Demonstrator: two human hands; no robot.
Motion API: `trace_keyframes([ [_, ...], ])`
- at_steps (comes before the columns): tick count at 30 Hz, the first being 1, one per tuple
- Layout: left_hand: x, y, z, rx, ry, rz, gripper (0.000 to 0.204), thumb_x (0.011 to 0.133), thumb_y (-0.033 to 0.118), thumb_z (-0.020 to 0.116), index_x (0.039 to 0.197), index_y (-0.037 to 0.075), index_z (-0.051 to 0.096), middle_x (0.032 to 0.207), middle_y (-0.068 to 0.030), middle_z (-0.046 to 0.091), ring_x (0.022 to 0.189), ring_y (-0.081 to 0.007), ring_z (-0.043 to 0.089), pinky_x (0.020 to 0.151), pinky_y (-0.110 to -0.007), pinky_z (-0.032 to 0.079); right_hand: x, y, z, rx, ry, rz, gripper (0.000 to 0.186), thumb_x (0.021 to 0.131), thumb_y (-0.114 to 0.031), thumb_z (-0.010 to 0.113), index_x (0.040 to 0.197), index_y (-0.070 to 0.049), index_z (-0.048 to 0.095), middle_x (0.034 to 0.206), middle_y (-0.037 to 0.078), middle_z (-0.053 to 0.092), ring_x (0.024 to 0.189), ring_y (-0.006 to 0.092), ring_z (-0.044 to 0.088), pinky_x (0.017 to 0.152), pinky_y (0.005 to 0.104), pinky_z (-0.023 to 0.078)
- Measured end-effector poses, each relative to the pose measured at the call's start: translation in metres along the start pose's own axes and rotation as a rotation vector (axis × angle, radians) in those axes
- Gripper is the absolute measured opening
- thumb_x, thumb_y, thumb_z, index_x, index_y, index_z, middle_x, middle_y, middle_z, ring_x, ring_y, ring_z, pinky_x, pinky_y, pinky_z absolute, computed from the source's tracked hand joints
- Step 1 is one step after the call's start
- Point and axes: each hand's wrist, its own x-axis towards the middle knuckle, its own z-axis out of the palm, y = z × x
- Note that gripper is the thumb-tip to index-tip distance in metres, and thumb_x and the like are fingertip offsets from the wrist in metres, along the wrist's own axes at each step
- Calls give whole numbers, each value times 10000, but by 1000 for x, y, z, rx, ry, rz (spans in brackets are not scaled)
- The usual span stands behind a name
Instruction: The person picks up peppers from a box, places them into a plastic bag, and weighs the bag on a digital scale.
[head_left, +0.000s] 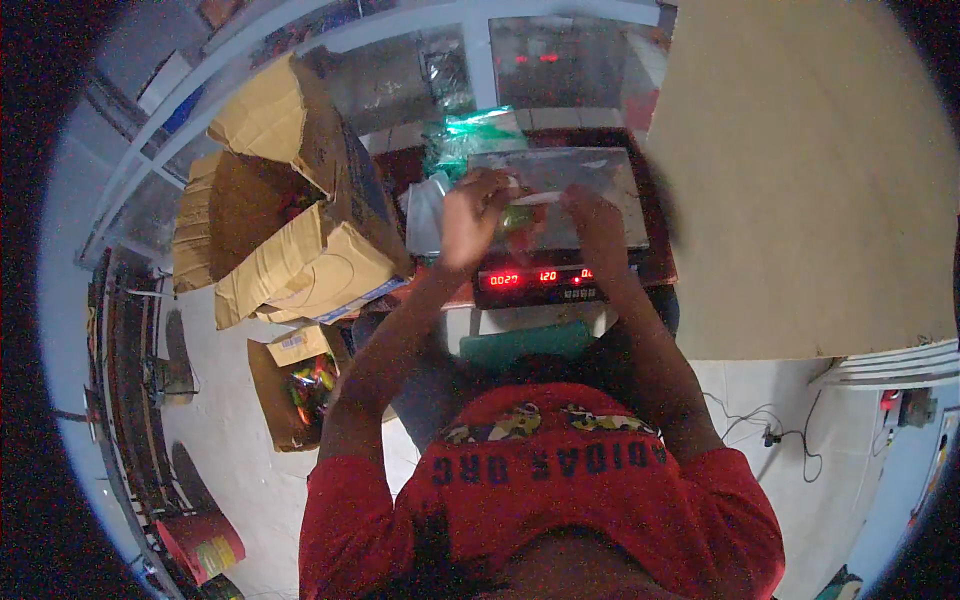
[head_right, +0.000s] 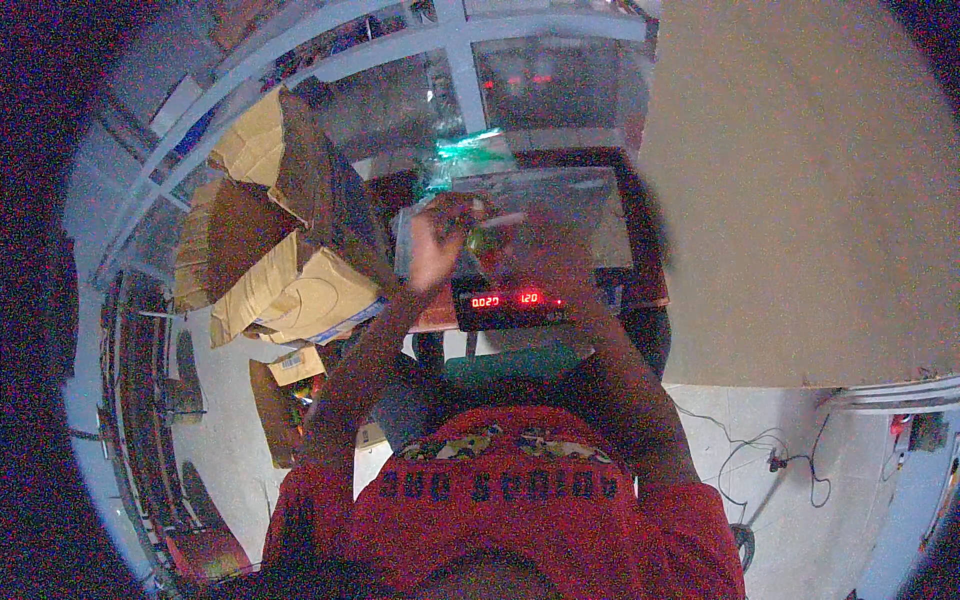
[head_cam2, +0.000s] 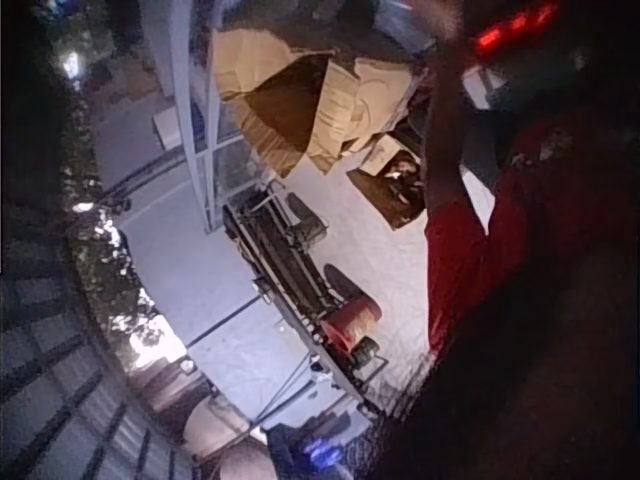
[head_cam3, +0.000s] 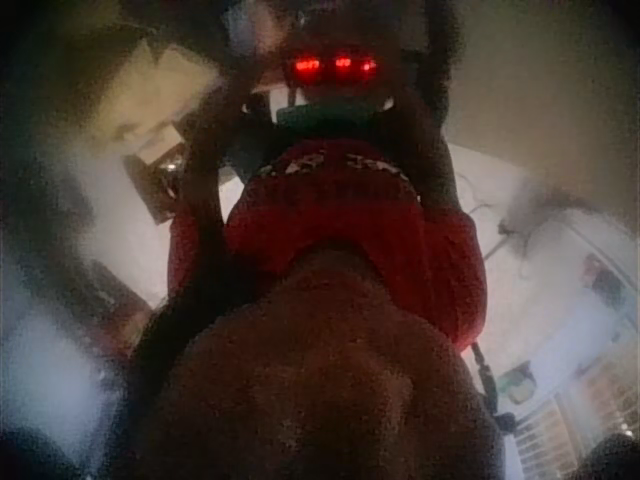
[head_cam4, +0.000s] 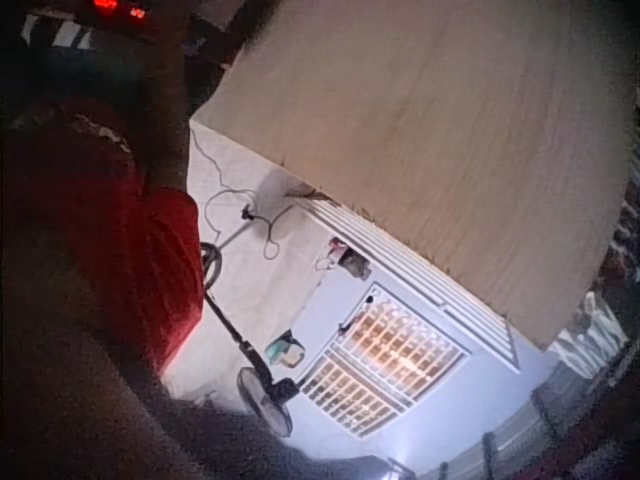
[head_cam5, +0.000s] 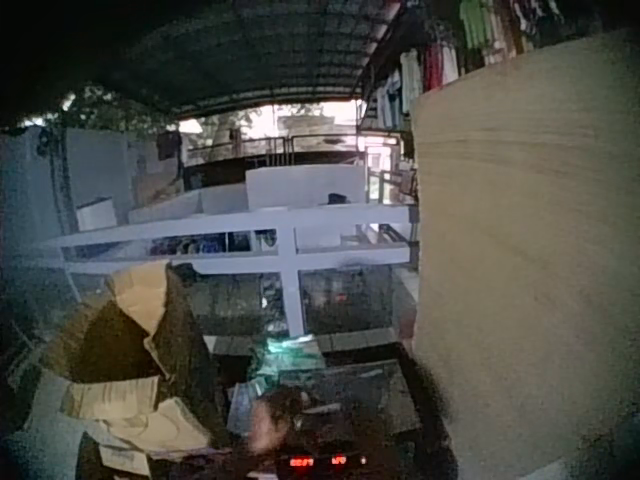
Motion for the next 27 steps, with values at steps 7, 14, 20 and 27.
trace_keyframes([
  [7, 5, 36, -12, 18, -268, 64, 150, 778, 110, 629, 887, 16, 670, 966, -149, 666, 918, -318, 641, 801, -375, 504, 35, 50, -29, 164, -183, -255, 258, 943, -231, 542, 1013, 8, 608, 908, 92, 627, 799, 184, 572, 732, 326, 457],
  [14, 26, 88, -19, 76, -433, 512, 212, 781, 225, 668, 926, 71, 683, 1004, -103, 675, 951, -286, 644, 830, -380, 518, 54, 12, -64, 586, -492, -172, 282, 934, -292, 564, 995, -21, 613, 950, 42, 583, 893, 155, 568, 807, 290, 448],
  [20, 46, 115, -3, 92, -333, 357, 191, 793, 178, 671, 943, 60, 685, 963, -99, 676, 911, -290, 651, 807, -353, 519, 23, -24, -42, 883, -305, 82, 222, 938, -213, 536, 1098, -64, 572, 1008, 47, 598, 944, 162, 571, 838, 307, 476],
  [27, 55, 79, 34, -143, 12, -28, 150, 776, 72, 694, 915, 18, 679, 863, -125, 677, 734, -226, 670, 672, -299, 523, 6, 77, 60, 1953, -502, 316, 223, 979, -278, 476, 1094, -110, 567, 867, 8, 591, 762, 109, 591, 542, 217, 503],
])
